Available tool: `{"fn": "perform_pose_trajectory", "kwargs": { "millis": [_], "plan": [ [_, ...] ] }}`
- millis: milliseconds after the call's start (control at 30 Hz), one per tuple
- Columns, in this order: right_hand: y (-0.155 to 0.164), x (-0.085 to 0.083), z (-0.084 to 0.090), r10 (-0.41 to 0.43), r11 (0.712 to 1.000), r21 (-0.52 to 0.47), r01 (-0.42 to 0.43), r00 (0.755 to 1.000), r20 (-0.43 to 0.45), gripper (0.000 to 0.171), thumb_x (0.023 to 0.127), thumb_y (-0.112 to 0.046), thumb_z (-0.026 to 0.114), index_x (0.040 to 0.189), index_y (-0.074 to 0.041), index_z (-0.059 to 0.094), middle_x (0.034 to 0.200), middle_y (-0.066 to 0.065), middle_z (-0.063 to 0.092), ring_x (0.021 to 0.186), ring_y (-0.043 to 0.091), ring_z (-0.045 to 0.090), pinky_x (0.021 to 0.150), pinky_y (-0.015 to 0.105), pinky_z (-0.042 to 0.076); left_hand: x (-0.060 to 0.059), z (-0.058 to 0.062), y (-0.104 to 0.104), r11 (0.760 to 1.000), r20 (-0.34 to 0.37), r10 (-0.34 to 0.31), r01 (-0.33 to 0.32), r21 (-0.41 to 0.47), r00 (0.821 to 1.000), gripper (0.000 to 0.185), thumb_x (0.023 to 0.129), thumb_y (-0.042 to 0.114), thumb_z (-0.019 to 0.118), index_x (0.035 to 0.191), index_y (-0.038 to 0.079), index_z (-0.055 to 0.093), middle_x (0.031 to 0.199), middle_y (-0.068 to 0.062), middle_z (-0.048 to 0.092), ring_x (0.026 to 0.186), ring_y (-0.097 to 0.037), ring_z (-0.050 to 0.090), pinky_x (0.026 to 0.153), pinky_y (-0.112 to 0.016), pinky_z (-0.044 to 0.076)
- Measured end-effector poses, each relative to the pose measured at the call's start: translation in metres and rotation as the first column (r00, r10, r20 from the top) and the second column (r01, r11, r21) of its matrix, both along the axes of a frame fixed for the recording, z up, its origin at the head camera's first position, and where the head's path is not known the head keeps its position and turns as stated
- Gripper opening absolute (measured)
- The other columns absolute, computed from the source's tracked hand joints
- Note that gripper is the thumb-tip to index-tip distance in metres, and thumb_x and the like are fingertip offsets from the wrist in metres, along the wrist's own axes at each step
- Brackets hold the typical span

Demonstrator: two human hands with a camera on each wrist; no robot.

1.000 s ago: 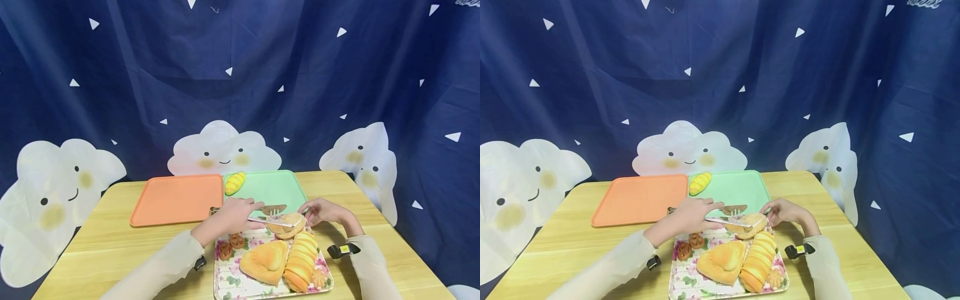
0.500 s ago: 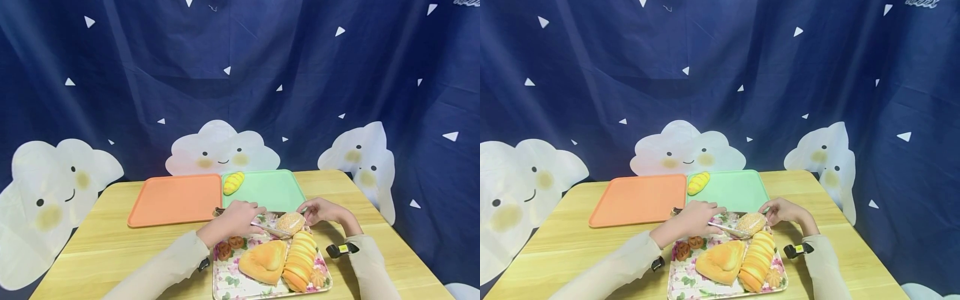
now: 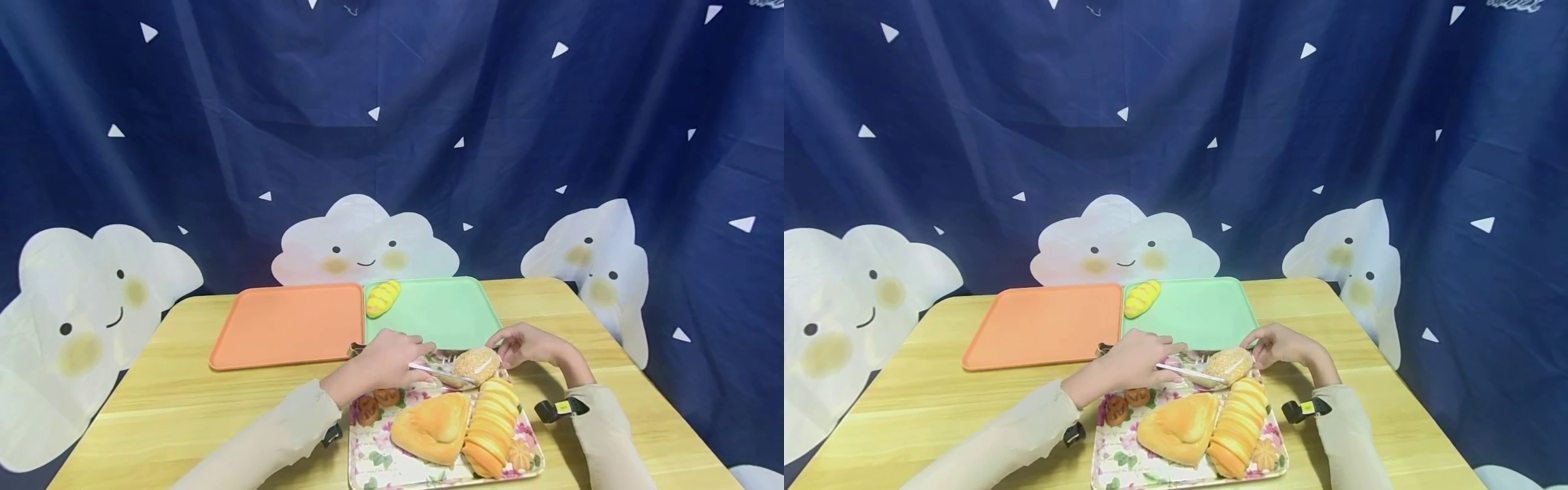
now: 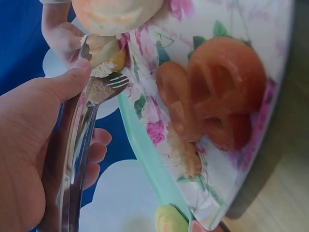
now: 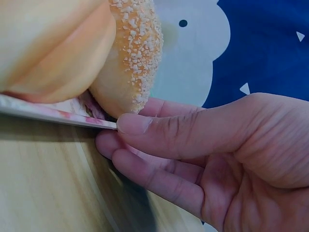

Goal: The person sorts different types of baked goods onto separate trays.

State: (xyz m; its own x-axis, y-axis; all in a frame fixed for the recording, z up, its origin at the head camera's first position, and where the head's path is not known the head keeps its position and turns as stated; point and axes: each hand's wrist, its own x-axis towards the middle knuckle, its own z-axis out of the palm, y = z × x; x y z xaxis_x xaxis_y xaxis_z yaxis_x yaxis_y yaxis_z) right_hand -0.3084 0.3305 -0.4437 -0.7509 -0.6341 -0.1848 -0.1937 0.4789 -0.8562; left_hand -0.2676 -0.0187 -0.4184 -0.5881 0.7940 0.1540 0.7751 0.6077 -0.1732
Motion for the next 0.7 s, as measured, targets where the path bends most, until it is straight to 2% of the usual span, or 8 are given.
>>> {"fn": "perform_pose_trajectory", "kwargs": {
  "millis": [133,367,567,700],
  "plan": [
    [0.000,0.000,-0.001,-0.002,1.000,-0.007,0.002,1.000,0.004,0.044,0.082,0.011,0.072,0.124,0.015,0.060,0.095,0.033,0.068,0.079,0.013,0.069,0.073,0.026,0.058,0.000,-0.002,-0.002,1.000,-0.020,-0.016,0.016,0.011,1.000,0.050,0.095,0.062,0.059,0.130,0.028,0.066,0.088,0.011,0.067,0.059,-0.002,0.046,0.046,-0.018,0.032],
    [0.000,0.000,-0.002,-0.002,1.000,-0.015,0.002,1.000,0.005,0.046,0.081,0.010,0.073,0.124,0.016,0.059,0.095,0.031,0.068,0.080,0.014,0.069,0.074,0.027,0.059,-0.001,-0.006,-0.006,0.999,-0.058,-0.014,0.016,0.040,0.998,0.051,0.095,0.064,0.058,0.130,0.028,0.067,0.088,0.011,0.068,0.059,-0.003,0.050,0.045,-0.018,0.031],
    [0.001,0.000,-0.002,-0.002,1.000,-0.024,0.002,1.000,0.006,0.047,0.082,0.011,0.072,0.125,0.020,0.056,0.095,0.031,0.068,0.082,0.014,0.069,0.075,0.027,0.059,0.000,-0.004,-0.014,0.997,-0.124,-0.015,0.025,0.076,0.992,0.054,0.095,0.063,0.058,0.132,0.025,0.067,0.098,0.008,0.073,0.074,-0.007,0.064,0.054,-0.019,0.044],
    [0.000,0.000,0.000,-0.002,1.000,-0.016,0.002,1.000,0.001,0.045,0.082,0.012,0.071,0.123,0.020,0.056,0.092,0.022,0.069,0.081,0.011,0.068,0.074,0.026,0.058,-0.003,0.000,-0.019,0.995,-0.169,0.007,0.009,0.098,0.986,0.054,0.095,0.062,0.059,0.132,0.024,0.067,0.102,0.007,0.075,0.083,-0.010,0.066,0.060,-0.020,0.047]
  ]
}}
